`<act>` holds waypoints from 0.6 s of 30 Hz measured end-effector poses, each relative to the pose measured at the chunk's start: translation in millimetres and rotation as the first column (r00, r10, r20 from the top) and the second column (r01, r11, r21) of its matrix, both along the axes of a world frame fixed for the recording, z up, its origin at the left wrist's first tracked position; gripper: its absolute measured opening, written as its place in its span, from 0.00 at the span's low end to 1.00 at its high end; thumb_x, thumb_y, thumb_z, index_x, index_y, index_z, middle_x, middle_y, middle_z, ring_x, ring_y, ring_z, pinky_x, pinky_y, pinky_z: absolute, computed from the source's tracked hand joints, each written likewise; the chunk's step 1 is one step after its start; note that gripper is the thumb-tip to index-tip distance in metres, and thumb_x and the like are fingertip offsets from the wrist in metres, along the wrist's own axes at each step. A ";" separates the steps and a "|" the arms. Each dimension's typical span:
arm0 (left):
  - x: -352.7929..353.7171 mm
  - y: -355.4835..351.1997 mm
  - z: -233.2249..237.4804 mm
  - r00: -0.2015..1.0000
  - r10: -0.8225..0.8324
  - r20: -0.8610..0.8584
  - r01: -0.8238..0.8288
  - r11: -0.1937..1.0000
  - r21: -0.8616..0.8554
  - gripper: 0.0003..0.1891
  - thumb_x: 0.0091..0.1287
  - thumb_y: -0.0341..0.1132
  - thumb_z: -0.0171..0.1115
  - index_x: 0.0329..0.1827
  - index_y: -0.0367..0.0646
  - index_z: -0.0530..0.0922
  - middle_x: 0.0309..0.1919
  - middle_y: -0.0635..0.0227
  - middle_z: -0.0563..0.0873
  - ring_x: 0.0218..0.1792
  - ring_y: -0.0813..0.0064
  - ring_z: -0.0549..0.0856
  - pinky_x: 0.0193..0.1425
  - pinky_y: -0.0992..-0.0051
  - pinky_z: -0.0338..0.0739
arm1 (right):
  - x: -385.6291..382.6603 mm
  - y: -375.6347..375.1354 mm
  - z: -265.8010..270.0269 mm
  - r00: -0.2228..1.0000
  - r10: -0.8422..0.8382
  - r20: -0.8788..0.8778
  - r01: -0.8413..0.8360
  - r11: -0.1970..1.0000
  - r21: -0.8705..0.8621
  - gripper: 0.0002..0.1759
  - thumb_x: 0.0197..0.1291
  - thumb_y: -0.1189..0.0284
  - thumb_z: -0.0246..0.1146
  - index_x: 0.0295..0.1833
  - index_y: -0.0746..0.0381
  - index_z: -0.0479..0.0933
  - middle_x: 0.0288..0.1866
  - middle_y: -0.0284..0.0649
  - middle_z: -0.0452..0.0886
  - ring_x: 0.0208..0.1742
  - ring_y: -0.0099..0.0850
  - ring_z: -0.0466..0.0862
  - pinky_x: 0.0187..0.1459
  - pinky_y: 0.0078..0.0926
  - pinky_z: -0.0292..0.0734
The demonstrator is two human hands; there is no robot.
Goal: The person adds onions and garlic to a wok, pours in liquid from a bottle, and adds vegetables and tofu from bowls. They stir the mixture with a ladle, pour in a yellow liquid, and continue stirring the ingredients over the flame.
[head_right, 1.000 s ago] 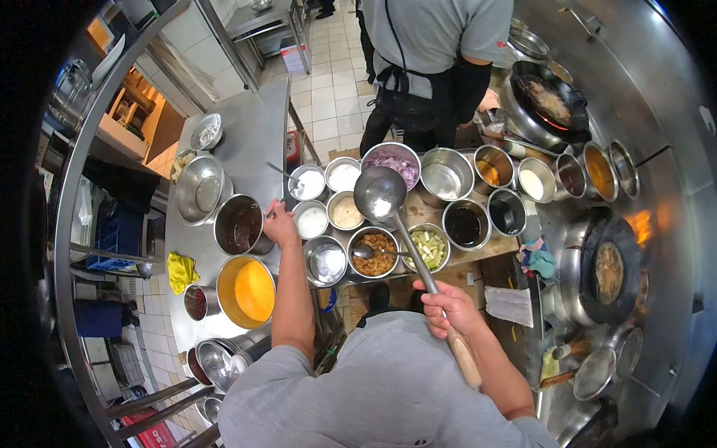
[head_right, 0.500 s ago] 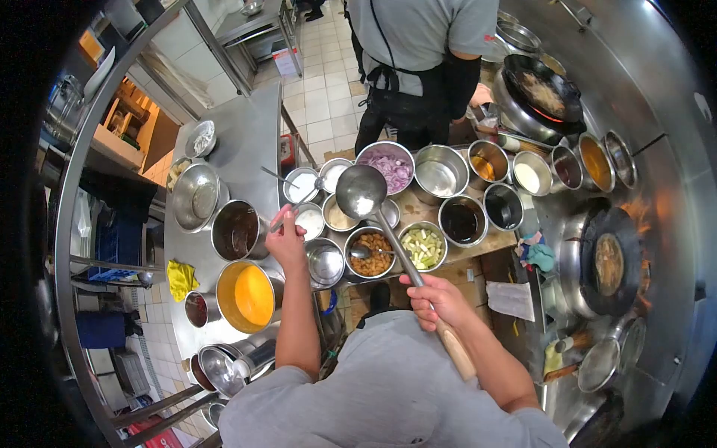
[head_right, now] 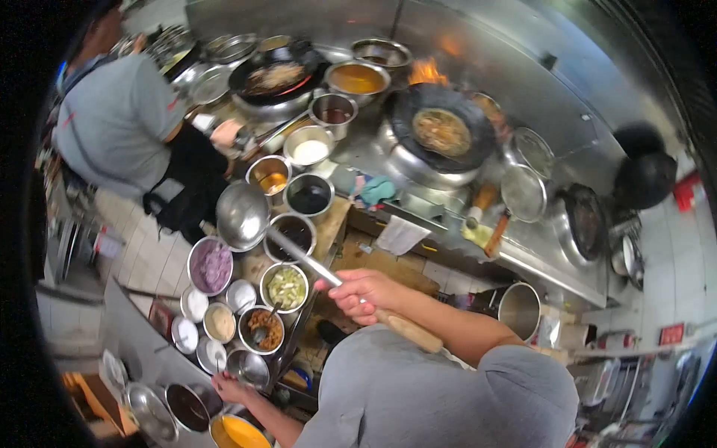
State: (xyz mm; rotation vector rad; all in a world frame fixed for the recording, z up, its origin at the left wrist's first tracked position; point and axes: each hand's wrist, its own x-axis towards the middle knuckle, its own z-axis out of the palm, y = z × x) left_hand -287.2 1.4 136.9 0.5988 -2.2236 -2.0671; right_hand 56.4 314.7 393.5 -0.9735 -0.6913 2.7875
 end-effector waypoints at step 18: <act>90.7 27.1 -6.1 0.884 0.084 -0.459 -0.276 0.887 -0.369 0.32 0.67 0.43 0.73 0.68 0.37 0.70 0.52 0.54 0.84 0.47 0.60 0.85 0.46 0.62 0.79 | 350.1 353.1 -113.3 0.352 -0.863 0.363 -0.200 0.310 0.930 0.11 0.74 0.66 0.57 0.51 0.63 0.73 0.24 0.36 0.75 0.17 0.29 0.75 0.21 0.33 0.74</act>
